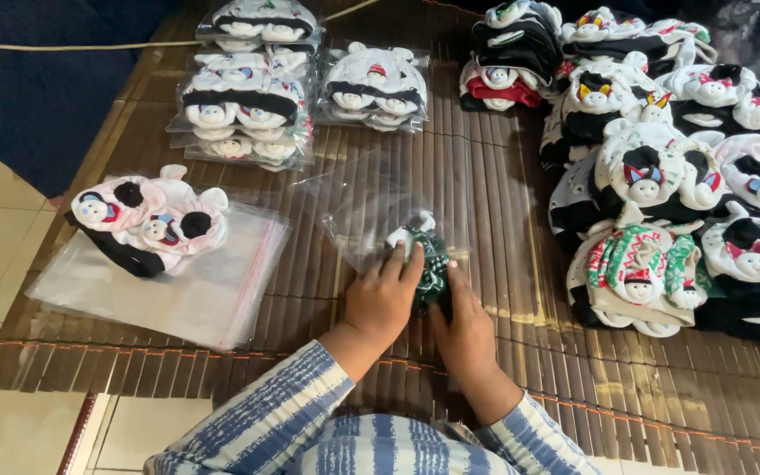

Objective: Packaging baby hats into individual plastic bags at a manual workstation.

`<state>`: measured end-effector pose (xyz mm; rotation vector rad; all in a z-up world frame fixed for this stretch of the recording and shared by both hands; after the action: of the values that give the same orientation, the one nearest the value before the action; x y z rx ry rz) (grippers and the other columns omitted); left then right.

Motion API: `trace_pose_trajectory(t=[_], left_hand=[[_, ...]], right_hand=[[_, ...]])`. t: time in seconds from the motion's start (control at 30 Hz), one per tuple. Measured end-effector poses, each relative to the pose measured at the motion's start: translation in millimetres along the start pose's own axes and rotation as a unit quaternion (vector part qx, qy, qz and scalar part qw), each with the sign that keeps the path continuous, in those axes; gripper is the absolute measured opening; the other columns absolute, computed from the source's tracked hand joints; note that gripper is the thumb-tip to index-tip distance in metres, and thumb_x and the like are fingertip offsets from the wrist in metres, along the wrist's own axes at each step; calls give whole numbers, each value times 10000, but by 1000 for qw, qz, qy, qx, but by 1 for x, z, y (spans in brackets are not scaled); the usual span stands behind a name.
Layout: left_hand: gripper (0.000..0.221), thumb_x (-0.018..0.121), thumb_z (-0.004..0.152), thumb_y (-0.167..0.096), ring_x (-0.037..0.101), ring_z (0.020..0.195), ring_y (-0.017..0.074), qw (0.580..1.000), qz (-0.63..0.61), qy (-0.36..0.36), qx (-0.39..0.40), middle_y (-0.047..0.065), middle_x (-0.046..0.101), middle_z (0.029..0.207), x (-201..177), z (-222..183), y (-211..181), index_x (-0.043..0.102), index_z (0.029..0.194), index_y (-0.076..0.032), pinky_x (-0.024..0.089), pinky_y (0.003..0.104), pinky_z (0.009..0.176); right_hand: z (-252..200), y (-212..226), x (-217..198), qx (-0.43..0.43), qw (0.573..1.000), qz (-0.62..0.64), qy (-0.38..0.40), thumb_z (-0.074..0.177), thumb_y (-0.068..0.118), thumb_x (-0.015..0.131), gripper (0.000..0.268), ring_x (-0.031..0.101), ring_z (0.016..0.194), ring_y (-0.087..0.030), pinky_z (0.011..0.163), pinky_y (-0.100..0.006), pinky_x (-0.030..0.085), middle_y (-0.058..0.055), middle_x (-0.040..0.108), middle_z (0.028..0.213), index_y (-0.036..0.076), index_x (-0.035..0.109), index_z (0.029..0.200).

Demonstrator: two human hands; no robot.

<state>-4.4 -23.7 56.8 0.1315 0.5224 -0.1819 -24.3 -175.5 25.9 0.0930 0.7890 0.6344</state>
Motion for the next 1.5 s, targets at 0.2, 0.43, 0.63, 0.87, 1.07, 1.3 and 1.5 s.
trace_pose_trajectory(t=[0.2, 0.43, 0.63, 0.87, 1.07, 1.3, 1.5], left_hand=[[256, 556, 968, -217, 712, 815, 266, 999, -43, -15, 27, 94, 742, 1090, -20, 10, -17, 711, 1172, -204, 545, 306, 540], [270, 529, 969, -203, 684, 837, 258, 998, -16, -40, 39, 105, 716, 1092, -19, 2, -18, 696, 1181, -199, 514, 312, 565], [293, 601, 950, -238, 682, 881, 261, 998, -48, -15, 24, 101, 712, 1046, -9, -6, -22, 707, 1214, -163, 514, 332, 600], [381, 651, 938, -253, 664, 1049, 367, 989, -138, -2, -53, 167, 660, 1158, 24, -12, 2, 706, 1300, -146, 561, 437, 845], [412, 639, 948, -261, 647, 1200, 403, 959, -281, 39, 2, 167, 672, 1284, -3, 3, -8, 670, 1357, -220, 425, 583, 1078], [315, 545, 1033, -304, 572, 1356, 344, 935, -346, 10, 75, 127, 627, 1410, -5, -10, -32, 677, 1311, -237, 305, 617, 1181], [304, 580, 1014, -281, 555, 1378, 352, 942, -321, -24, 100, 132, 617, 1427, -18, -8, -42, 682, 1293, -213, 341, 662, 1152]], right_hand=[[-7, -7, 1, 139, 990, 4, 3, 771, 107, 814, 726, 715, 1040, -335, 807, -461, 613, -165, 718, 1224, 102, 570, 1455], [-18, -36, 14, 296, 932, 191, -82, 806, 50, 836, 575, 677, 1089, -280, 907, -389, 547, -127, 696, 1171, 97, 486, 1259], [-27, -52, 24, 315, 914, 246, -71, 805, 50, 854, 595, 648, 1060, -232, 919, -343, 507, -123, 661, 1149, 72, 463, 1253], [-19, -11, 16, 218, 951, 202, 84, 736, 154, 906, 851, 650, 1113, -485, 799, -519, 621, -260, 653, 1289, 74, 463, 1459], [-1, 5, 4, 57, 982, 115, 136, 756, 177, 831, 442, 666, 894, -480, 689, -543, 550, -216, 651, 929, 51, 595, 1108], [5, 3, 7, 40, 983, 144, 109, 816, 196, 788, 464, 617, 1025, -464, 804, -521, 531, -215, 573, 1092, 80, 556, 1200], [6, 0, 12, 25, 981, 172, 81, 875, 214, 745, 488, 567, 1156, -449, 919, -500, 512, -213, 495, 1256, 109, 517, 1293]])
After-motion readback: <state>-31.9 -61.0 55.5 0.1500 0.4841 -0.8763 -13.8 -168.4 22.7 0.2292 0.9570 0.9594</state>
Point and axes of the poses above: each hand's wrist, its own z-axis towards the middle knuckle, its own x-axis out of the palm, y = z × x, the point moved 2 cm from there along z, towards the middle knuckle
